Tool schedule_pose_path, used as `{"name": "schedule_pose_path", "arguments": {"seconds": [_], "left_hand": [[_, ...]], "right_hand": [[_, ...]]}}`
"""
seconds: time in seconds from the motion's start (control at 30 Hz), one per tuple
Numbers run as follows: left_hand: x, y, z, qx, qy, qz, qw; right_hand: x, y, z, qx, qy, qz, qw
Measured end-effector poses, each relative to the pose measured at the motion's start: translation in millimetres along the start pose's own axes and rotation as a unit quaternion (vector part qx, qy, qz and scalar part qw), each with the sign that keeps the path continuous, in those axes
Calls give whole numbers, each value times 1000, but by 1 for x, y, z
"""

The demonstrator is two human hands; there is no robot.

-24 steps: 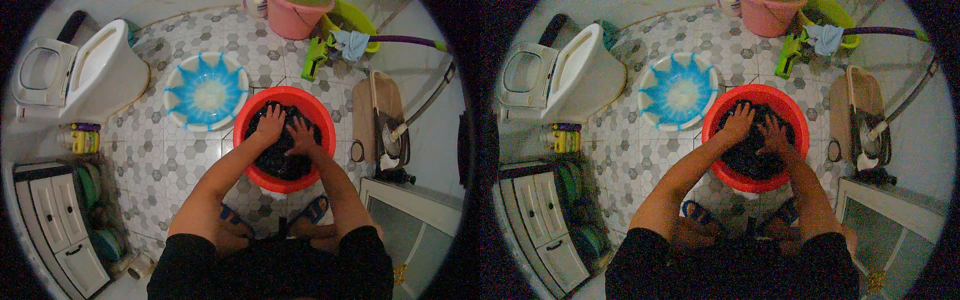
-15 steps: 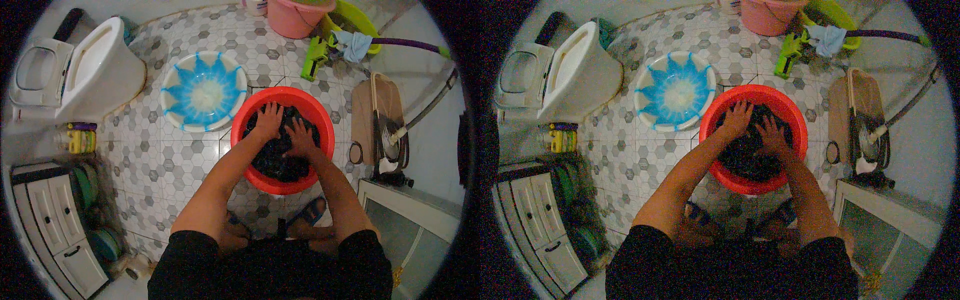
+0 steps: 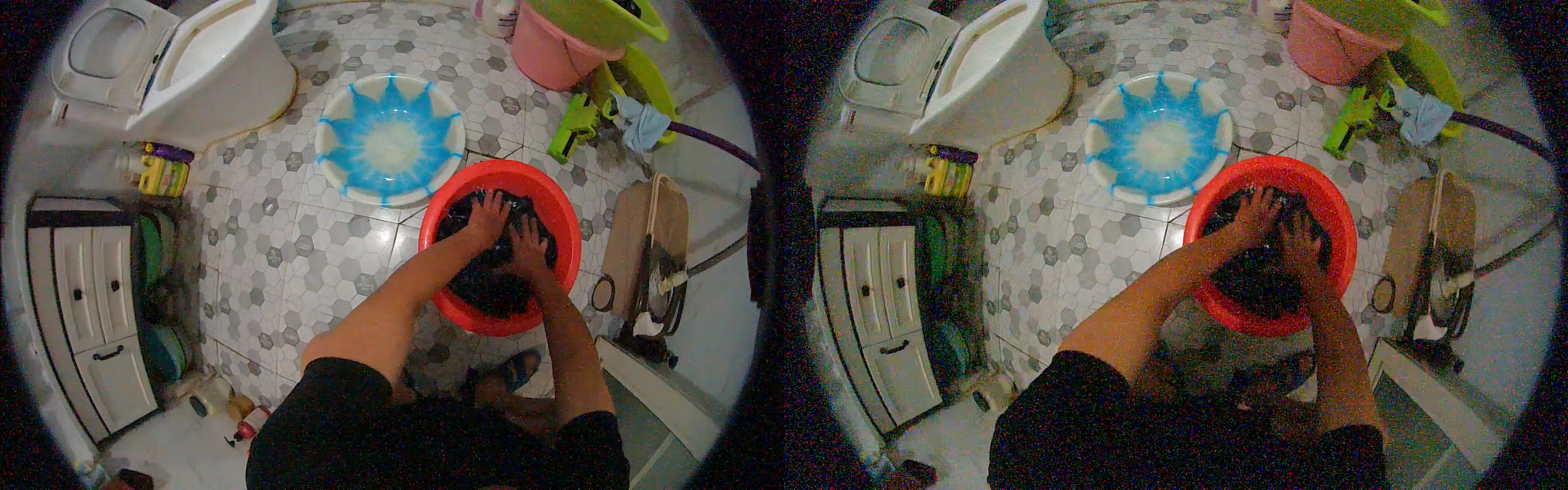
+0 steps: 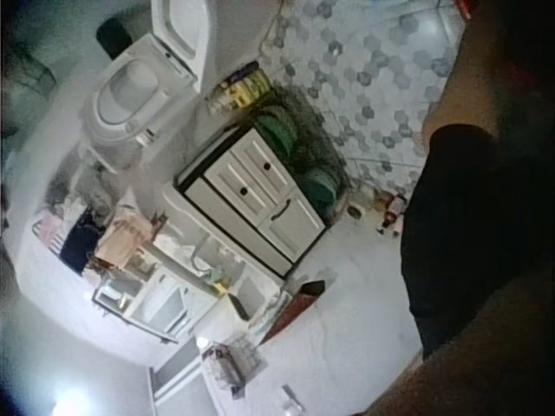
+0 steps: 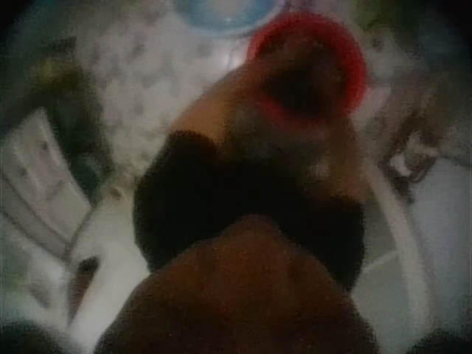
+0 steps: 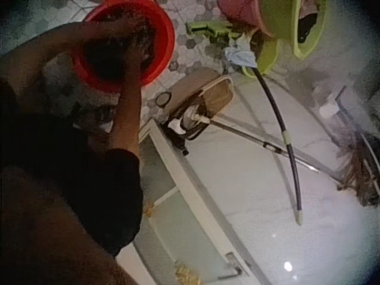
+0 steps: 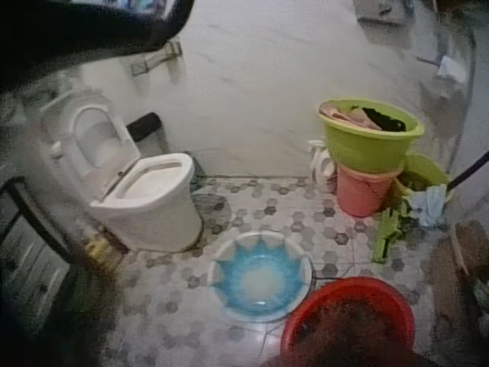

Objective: The person washes dark clothing in a red bucket by hand, adding detergent from a white container.

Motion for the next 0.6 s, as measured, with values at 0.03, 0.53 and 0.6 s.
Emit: {"name": "schedule_pose_path", "arguments": {"seconds": [0.03, 0.53, 0.6], "left_hand": [[-3, -3, 3, -15, -8, -38, 999], [-40, -51, 35, 125, 55, 324, 936], [-51, -54, 39, 150, -3, 210, 966]], "right_hand": [[-4, 0, -3, -4, -16, -6, 1000], [-20, -3, -13, -5, 2, -30, 1000], [-19, -3, -12, 7, 4, -16, 1000]]}}
Point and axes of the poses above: each hand's wrist, its own y-axis towards the middle knuckle, its own x-axis out of the palm, z = x × y, the point moved 1 cm from there along y, towards the middle knuckle, and after that the axes turned 13 degrees about -y, right-handed, at the moved point
